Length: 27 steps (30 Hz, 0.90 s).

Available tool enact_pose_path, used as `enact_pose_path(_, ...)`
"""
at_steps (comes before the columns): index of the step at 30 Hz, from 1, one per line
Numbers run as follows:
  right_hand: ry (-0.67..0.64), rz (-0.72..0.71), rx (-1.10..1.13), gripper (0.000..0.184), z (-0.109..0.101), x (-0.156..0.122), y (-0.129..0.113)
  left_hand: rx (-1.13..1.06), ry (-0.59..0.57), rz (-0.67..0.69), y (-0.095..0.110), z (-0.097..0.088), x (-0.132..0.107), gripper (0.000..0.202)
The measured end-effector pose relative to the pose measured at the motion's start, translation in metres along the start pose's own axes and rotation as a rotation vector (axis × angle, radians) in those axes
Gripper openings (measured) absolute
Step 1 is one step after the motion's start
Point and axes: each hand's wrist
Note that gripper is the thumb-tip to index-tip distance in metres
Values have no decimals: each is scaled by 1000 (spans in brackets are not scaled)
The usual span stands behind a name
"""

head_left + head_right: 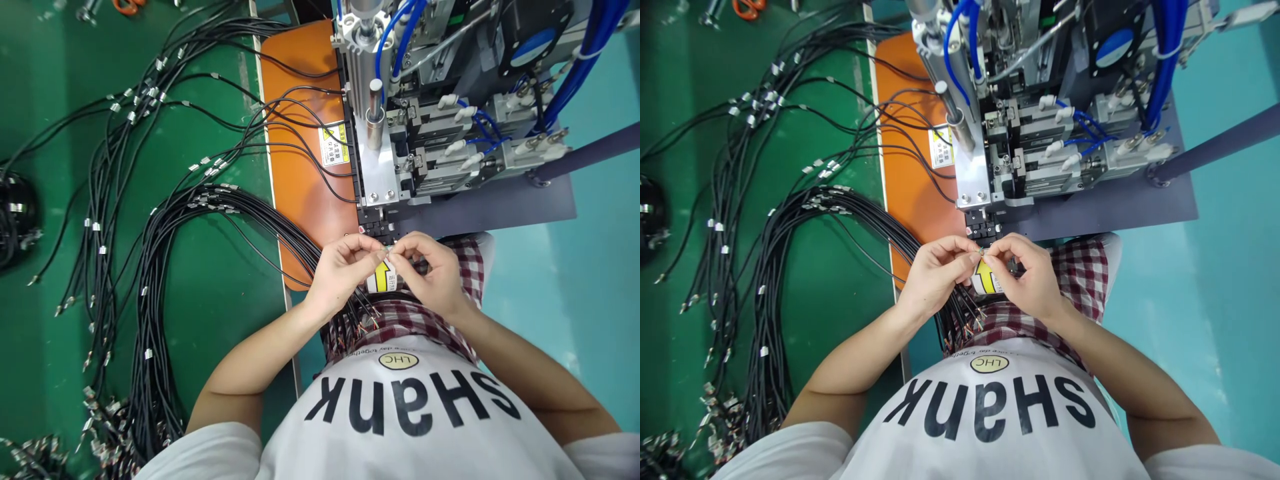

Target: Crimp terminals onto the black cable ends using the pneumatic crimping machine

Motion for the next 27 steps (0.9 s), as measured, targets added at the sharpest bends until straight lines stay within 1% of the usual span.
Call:
enact_pose_path(4,-186,225,227,13,-12,9,0,64,-19,32,3,1,0,27)
enact_pose_path(6,-270,291,294,16,-17,15,-1,83,-19,38,5,3,0,27)
enact_pose_path(8,-319,319,322,18,-18,19,-3,94,-23,40,5,3,0,27)
enact_pose_path(15,-362,375,353,22,-16,21,0,133,-46,34,1,-1,0,26)
enact_pose_path(22,-374,398,372,24,-17,24,4,135,-42,52,3,2,1,26)
enact_pose_path(27,-386,409,361,22,-19,21,7,120,-55,54,2,0,1,24)
Point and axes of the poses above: each hand's wrist, its own x-axis towards the middle knuckle, its own z-axis out of the palm, y = z × x, and after that the axes turned 12 degrees about z, right-handed
